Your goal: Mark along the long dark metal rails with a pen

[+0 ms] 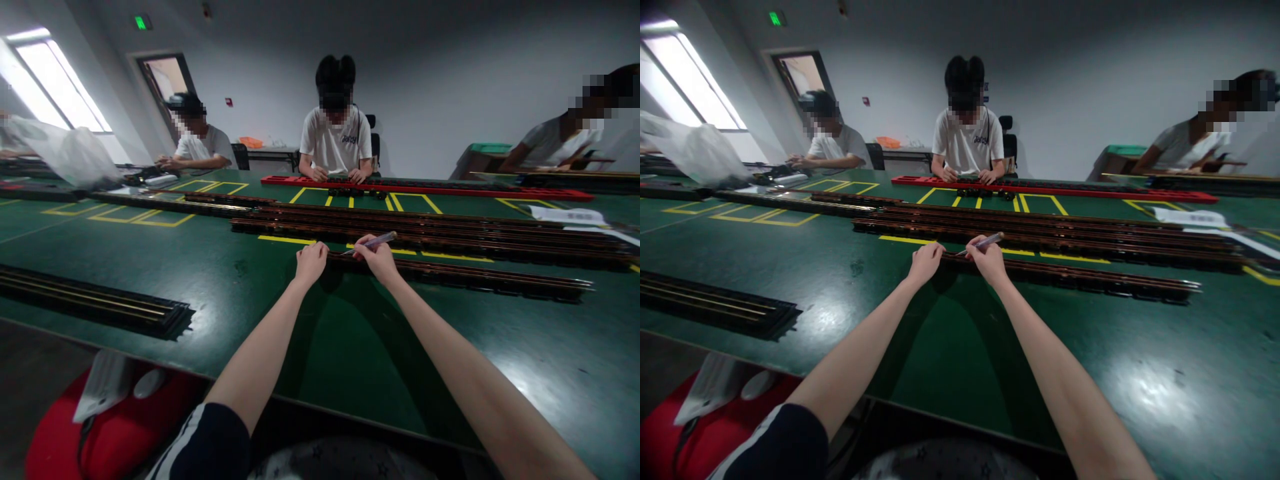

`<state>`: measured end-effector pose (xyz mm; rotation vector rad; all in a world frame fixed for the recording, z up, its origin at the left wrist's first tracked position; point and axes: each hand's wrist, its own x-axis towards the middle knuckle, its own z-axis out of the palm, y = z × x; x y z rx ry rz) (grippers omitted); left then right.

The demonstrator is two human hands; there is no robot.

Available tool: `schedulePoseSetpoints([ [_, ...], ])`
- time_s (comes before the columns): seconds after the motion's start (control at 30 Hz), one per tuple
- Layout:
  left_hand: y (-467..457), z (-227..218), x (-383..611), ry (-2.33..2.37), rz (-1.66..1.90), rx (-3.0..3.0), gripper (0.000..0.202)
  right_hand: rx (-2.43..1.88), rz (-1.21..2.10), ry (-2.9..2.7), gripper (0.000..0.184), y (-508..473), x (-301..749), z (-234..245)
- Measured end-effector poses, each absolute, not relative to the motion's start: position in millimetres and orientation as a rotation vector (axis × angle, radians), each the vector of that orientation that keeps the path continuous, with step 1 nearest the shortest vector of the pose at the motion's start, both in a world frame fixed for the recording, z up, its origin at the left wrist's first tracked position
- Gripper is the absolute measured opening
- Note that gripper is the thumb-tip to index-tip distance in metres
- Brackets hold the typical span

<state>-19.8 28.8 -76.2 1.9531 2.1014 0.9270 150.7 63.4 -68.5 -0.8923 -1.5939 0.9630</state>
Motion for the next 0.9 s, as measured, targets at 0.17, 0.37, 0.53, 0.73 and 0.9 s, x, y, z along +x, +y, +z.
schedulePoseSetpoints([
  [0.17,26.9,-76.2,-17.4,2.028,1.002,2.073,0.03,-0.907,0.937,-1.548,0.016,60.8,152.7,-65.5],
  [0.37,19.9,-71.8,-12.1,1.857,0.774,2.39,0.031,-0.924,0.888,-1.531,0.019,59.3,156.5,-64.0],
  [0.53,19.3,-72.5,-12.0,1.85,0.682,2.494,0.035,-0.941,0.891,-1.513,0.019,57.5,158.3,-61.8],
  [0.73,21.4,-75.4,-12.6,1.874,0.678,2.503,0.038,-0.942,0.872,-1.503,0.018,58.0,160.0,-63.2],
  [0.9,22.8,-76.1,-11.6,1.898,0.677,2.485,0.035,-0.964,0.871,-1.492,0.02,58.2,160.5,-63.2],
])
